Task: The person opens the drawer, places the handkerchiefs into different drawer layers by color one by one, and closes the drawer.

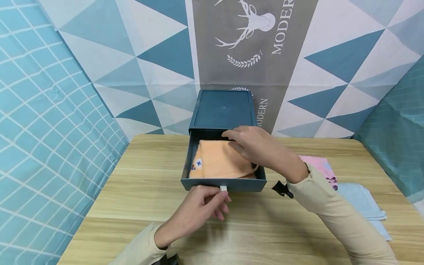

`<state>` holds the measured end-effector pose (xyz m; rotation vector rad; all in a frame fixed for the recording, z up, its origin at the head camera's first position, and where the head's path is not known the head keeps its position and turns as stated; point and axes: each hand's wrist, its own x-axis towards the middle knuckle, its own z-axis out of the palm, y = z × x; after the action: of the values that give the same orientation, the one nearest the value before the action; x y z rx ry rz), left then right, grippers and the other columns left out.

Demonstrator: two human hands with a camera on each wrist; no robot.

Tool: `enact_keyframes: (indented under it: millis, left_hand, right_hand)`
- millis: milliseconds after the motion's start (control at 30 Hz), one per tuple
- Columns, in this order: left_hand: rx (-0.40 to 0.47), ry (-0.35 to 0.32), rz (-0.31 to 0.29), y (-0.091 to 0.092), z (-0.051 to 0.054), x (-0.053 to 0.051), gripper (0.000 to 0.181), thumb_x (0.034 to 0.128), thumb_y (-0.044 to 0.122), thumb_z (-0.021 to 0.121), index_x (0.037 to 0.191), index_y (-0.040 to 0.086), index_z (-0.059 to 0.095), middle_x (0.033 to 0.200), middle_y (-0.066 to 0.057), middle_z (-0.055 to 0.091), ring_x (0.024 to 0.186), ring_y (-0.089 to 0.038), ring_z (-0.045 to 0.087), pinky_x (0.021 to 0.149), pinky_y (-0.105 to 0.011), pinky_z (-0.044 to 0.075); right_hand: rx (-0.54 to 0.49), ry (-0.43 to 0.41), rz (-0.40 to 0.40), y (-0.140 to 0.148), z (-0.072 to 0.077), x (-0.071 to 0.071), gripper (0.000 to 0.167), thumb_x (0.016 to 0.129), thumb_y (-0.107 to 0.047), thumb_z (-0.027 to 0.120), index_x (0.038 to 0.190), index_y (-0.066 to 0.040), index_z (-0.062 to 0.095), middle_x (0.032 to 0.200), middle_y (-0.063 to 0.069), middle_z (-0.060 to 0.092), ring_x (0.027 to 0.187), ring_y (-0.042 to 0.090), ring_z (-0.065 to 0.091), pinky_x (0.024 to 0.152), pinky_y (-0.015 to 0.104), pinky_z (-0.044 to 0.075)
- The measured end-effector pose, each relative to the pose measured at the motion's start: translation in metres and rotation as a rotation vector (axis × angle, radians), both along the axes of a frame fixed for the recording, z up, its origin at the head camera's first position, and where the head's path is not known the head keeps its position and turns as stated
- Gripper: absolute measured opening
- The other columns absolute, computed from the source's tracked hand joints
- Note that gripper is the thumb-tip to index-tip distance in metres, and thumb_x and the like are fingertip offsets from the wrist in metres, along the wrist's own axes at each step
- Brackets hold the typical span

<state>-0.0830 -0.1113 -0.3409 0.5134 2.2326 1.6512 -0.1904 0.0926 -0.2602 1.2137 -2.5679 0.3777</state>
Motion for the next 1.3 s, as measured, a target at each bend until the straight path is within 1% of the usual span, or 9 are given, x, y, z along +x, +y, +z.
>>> enact_keyframes:
  millis: [200, 333, 400, 500, 600, 667, 900, 1100, 1300]
  left_hand:
    - [-0.009, 0.001, -0.001, -0.001, 0.0, 0.0, 0.031, 0.1052, 0.031, 0.052, 0.093, 0.013, 0.074, 0.079, -0.004, 0.072, 0.066, -0.023, 0.071, 0.067, -0.042, 0.06]
    - [-0.01, 0.008, 0.0, -0.002, 0.0, -0.001, 0.03, 0.1052, 0.03, 0.052, 0.093, 0.013, 0.074, 0.079, -0.004, 0.072, 0.066, -0.023, 0.071, 0.067, -0.042, 0.06]
    - [-0.01, 0.013, 0.002, -0.002, 0.0, -0.001, 0.03, 0.1053, 0.03, 0.052, 0.093, 0.013, 0.074, 0.079, -0.003, 0.073, 0.066, -0.022, 0.071, 0.067, -0.042, 0.06]
    - [-0.013, 0.019, 0.006, -0.004, 0.0, 0.0, 0.031, 0.1054, 0.03, 0.052, 0.094, 0.012, 0.074, 0.079, -0.003, 0.073, 0.065, -0.022, 0.071, 0.066, -0.041, 0.06]
    - [-0.015, 0.02, 0.007, -0.005, 0.0, 0.001, 0.031, 0.1054, 0.03, 0.052, 0.094, 0.012, 0.074, 0.079, -0.003, 0.073, 0.065, -0.022, 0.071, 0.067, -0.041, 0.06]
    - [-0.012, 0.017, 0.006, -0.005, 0.0, 0.001, 0.031, 0.1055, 0.03, 0.052, 0.094, 0.012, 0.074, 0.079, -0.002, 0.072, 0.066, -0.022, 0.071, 0.067, -0.042, 0.06]
    - [0.011, 0.002, -0.002, -0.004, -0.001, 0.0, 0.031, 0.1056, 0.03, 0.051, 0.095, 0.012, 0.074, 0.081, -0.004, 0.073, 0.067, -0.023, 0.071, 0.066, -0.039, 0.06]
    - [0.016, 0.005, -0.008, -0.001, 0.0, 0.0, 0.031, 0.1052, 0.031, 0.052, 0.094, 0.012, 0.074, 0.08, -0.003, 0.073, 0.066, -0.023, 0.071, 0.066, -0.039, 0.06]
    - [0.034, 0.004, 0.003, -0.001, 0.001, 0.001, 0.031, 0.1052, 0.031, 0.052, 0.095, 0.012, 0.074, 0.079, -0.003, 0.072, 0.065, -0.024, 0.071, 0.066, -0.04, 0.06]
  right_hand:
    - [-0.175, 0.155, 0.077, 0.013, 0.001, -0.01, 0.019, 0.094, -0.004, 0.068, 0.113, -0.003, 0.071, 0.095, 0.008, 0.071, 0.078, 0.018, 0.064, 0.066, 0.032, 0.054]
    - [-0.206, 0.224, 0.009, 0.024, 0.004, -0.02, 0.021, 0.093, -0.008, 0.071, 0.112, -0.001, 0.07, 0.097, 0.012, 0.068, 0.085, 0.024, 0.06, 0.074, 0.038, 0.054]
    - [-0.182, 0.198, -0.043, 0.03, 0.005, -0.024, 0.025, 0.094, -0.012, 0.07, 0.117, -0.001, 0.069, 0.106, 0.014, 0.068, 0.097, 0.028, 0.06, 0.084, 0.042, 0.053]
    - [-0.129, 0.094, -0.098, 0.038, 0.003, -0.027, 0.031, 0.097, -0.018, 0.067, 0.124, -0.003, 0.067, 0.122, 0.015, 0.066, 0.116, 0.031, 0.057, 0.098, 0.047, 0.049]
    - [-0.111, -0.006, -0.12, 0.044, -0.002, -0.03, 0.031, 0.1, -0.022, 0.062, 0.127, -0.005, 0.067, 0.133, 0.015, 0.062, 0.129, 0.031, 0.053, 0.105, 0.05, 0.045]
    - [-0.133, -0.045, -0.117, 0.049, -0.006, -0.032, 0.03, 0.101, -0.023, 0.061, 0.126, -0.007, 0.068, 0.136, 0.014, 0.061, 0.131, 0.031, 0.053, 0.105, 0.051, 0.044]
    - [-0.311, -0.161, -0.08, 0.063, -0.022, -0.038, 0.031, 0.101, -0.026, 0.061, 0.128, -0.013, 0.068, 0.143, 0.006, 0.057, 0.136, 0.026, 0.048, 0.106, 0.053, 0.042]
    - [-0.43, -0.178, -0.094, 0.07, -0.037, -0.035, 0.033, 0.101, -0.03, 0.062, 0.131, -0.018, 0.067, 0.145, -0.002, 0.054, 0.139, 0.017, 0.044, 0.107, 0.051, 0.042]
    - [-0.481, -0.156, -0.087, 0.067, -0.041, -0.037, 0.031, 0.1, -0.031, 0.063, 0.128, -0.021, 0.069, 0.145, -0.005, 0.053, 0.139, 0.013, 0.043, 0.108, 0.05, 0.041]
